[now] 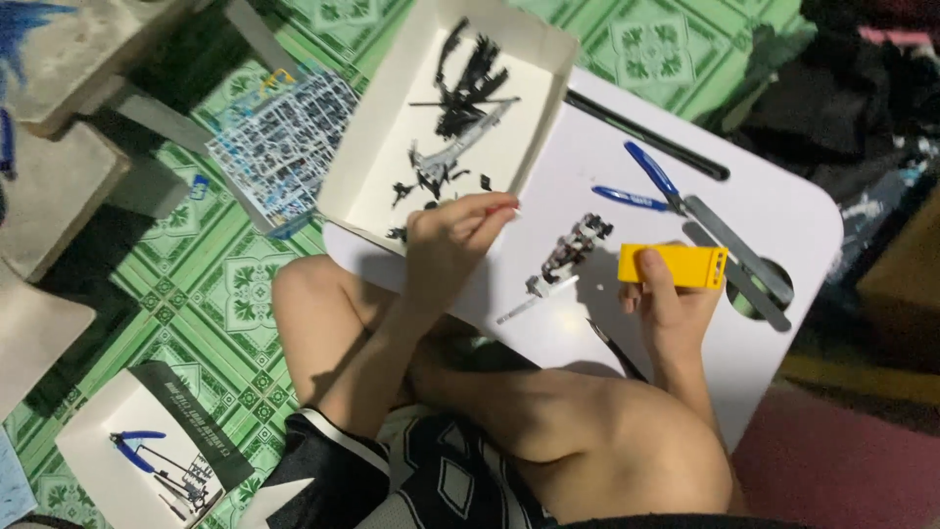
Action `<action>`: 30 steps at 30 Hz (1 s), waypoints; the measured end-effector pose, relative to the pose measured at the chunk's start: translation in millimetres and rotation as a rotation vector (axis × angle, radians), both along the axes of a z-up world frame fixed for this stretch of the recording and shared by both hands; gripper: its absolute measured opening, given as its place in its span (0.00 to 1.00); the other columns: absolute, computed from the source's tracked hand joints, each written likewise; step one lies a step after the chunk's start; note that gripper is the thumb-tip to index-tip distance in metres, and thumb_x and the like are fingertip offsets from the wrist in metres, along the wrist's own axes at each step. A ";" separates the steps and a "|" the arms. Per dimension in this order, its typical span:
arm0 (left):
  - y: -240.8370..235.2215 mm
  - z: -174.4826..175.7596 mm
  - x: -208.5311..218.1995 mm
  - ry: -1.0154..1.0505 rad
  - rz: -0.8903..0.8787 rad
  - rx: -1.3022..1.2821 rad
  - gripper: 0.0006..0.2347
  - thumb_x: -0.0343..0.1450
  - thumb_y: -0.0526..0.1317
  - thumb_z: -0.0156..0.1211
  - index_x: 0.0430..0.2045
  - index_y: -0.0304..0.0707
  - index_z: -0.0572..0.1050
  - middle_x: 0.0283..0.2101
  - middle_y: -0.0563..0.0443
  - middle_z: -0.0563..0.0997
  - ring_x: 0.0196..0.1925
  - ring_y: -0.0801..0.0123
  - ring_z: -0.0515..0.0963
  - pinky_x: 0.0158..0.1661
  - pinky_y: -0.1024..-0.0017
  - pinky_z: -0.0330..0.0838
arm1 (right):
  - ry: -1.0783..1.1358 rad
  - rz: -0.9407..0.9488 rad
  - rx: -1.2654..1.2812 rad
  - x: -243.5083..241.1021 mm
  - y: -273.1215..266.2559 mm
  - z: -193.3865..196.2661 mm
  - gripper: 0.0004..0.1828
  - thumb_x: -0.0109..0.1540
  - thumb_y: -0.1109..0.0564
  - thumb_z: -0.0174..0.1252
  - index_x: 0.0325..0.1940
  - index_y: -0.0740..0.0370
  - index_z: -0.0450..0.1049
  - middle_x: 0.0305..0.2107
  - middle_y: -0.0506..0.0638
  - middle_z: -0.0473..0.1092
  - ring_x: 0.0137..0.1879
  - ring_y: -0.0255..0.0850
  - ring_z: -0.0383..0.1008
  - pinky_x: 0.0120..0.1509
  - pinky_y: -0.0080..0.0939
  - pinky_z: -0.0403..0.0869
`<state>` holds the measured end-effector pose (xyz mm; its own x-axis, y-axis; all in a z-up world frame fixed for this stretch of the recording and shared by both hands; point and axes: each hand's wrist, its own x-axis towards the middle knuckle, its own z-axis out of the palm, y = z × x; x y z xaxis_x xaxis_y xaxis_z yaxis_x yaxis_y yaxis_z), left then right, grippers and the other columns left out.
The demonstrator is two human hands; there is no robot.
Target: Trimming and cleaning small plastic model parts using a hobby knife while sitting on the floor.
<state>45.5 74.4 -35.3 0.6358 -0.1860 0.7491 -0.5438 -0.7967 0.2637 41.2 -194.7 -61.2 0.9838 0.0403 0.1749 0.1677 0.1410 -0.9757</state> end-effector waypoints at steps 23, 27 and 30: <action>31.1 41.0 13.4 0.991 0.077 -0.141 0.09 0.72 0.32 0.50 0.26 0.32 0.80 0.29 0.43 0.81 0.24 0.65 0.81 0.25 0.72 0.77 | 0.132 -0.251 -0.144 1.6 34.9 29.7 0.12 0.59 0.54 0.59 0.30 0.64 0.65 0.16 0.49 0.60 0.16 0.35 0.60 0.18 0.34 0.61; 30.1 49.8 18.4 1.133 0.131 -0.062 0.10 0.68 0.32 0.46 0.21 0.40 0.78 0.22 0.46 0.77 0.27 0.56 0.80 0.26 0.59 0.72 | 0.088 -0.211 -0.296 19.2 2.8 -7.7 0.13 0.60 0.54 0.59 0.25 0.63 0.69 0.12 0.50 0.64 0.17 0.34 0.64 0.21 0.31 0.63; 25.3 77.8 11.9 1.135 0.056 -0.130 0.07 0.70 0.33 0.53 0.34 0.34 0.79 0.37 0.44 0.82 0.30 0.66 0.82 0.34 0.73 0.81 | 0.278 -0.301 -0.096 12.6 27.2 12.8 0.14 0.59 0.56 0.60 0.26 0.69 0.67 0.11 0.56 0.62 0.14 0.41 0.59 0.19 0.38 0.59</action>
<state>57.4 99.8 42.4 0.9628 -0.0994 -0.2513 0.0962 -0.7429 0.6624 53.8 -167.5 -48.4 0.9634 -0.2529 -0.0892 -0.0839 0.0319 -0.9960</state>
